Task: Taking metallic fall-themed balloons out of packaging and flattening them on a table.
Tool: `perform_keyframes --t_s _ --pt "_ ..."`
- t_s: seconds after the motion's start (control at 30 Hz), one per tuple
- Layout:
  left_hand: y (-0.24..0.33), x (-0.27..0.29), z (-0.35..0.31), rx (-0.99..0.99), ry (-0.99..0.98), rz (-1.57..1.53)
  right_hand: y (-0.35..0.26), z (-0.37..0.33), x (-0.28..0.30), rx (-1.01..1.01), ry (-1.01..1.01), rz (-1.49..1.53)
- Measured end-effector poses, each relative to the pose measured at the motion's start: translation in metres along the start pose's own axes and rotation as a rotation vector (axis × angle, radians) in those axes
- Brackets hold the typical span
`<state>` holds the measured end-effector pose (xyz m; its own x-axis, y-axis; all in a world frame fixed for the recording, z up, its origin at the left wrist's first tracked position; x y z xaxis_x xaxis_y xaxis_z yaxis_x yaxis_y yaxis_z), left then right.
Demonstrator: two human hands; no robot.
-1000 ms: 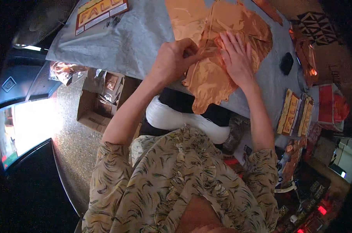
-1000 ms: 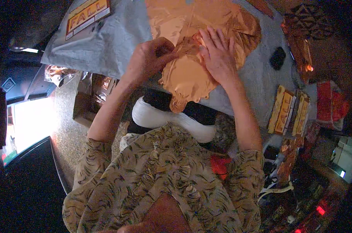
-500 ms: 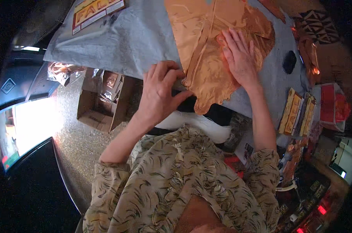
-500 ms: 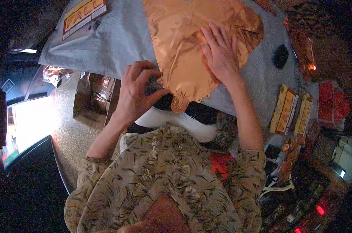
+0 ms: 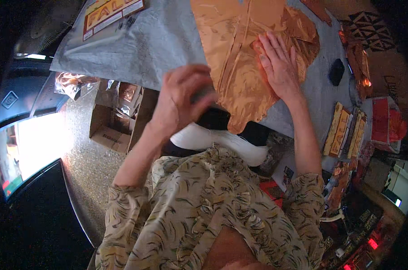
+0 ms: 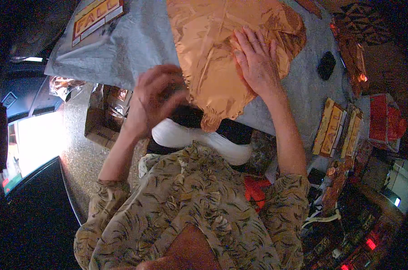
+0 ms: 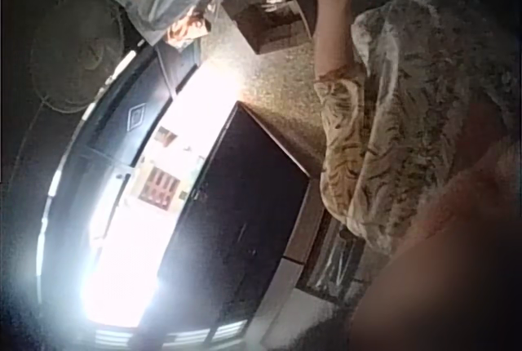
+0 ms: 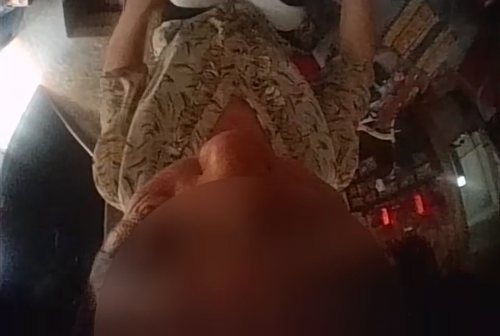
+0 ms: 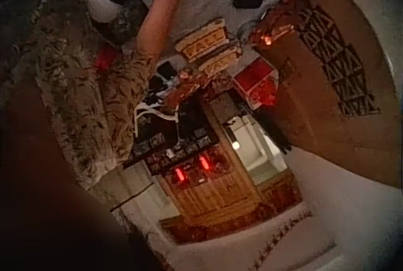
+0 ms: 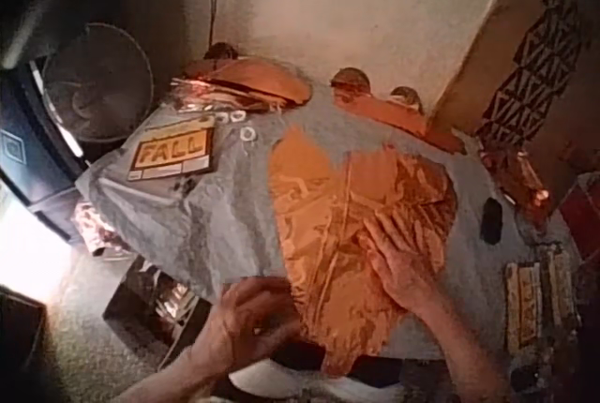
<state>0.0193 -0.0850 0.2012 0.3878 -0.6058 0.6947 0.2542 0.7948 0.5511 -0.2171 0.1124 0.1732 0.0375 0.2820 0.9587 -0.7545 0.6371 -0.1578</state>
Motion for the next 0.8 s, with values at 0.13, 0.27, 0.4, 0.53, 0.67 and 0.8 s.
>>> perform_keyframes --t_s 0.13,0.27,0.4,0.53,0.67,0.8 --pt "-0.027 -0.001 0.026 -0.069 -0.022 0.283 -0.001 0.000 0.002 -0.001 -0.026 0.014" --pt "-0.055 -0.011 0.048 -0.124 -0.104 0.516 -0.003 -0.003 0.002 -0.016 -0.033 0.003" --pt "-0.068 -0.007 0.059 -0.118 -0.136 0.538 -0.009 -0.003 0.006 -0.068 -0.059 0.007" --pt "-0.084 -0.016 0.088 -0.273 -0.067 0.334 -0.010 -0.004 0.009 -0.068 -0.049 0.000" --pt "-0.090 -0.036 0.110 -0.411 -0.045 0.144 -0.013 -0.003 0.011 -0.066 -0.063 -0.031" --pt "-0.091 -0.037 0.115 -0.391 -0.009 0.070 -0.016 -0.001 0.012 -0.077 -0.080 0.003"
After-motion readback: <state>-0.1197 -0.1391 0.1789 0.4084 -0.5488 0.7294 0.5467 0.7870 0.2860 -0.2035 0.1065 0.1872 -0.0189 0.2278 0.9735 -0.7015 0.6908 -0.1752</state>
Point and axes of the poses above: each hand's wrist, its own z-axis towards the middle knuckle, its own x-axis out of the back of the hand, y = z × x, the point moved 1 cm from there along z, towards the middle knuckle, and after that the axes turned 11 degrees about -x, right-handed, at the moved point
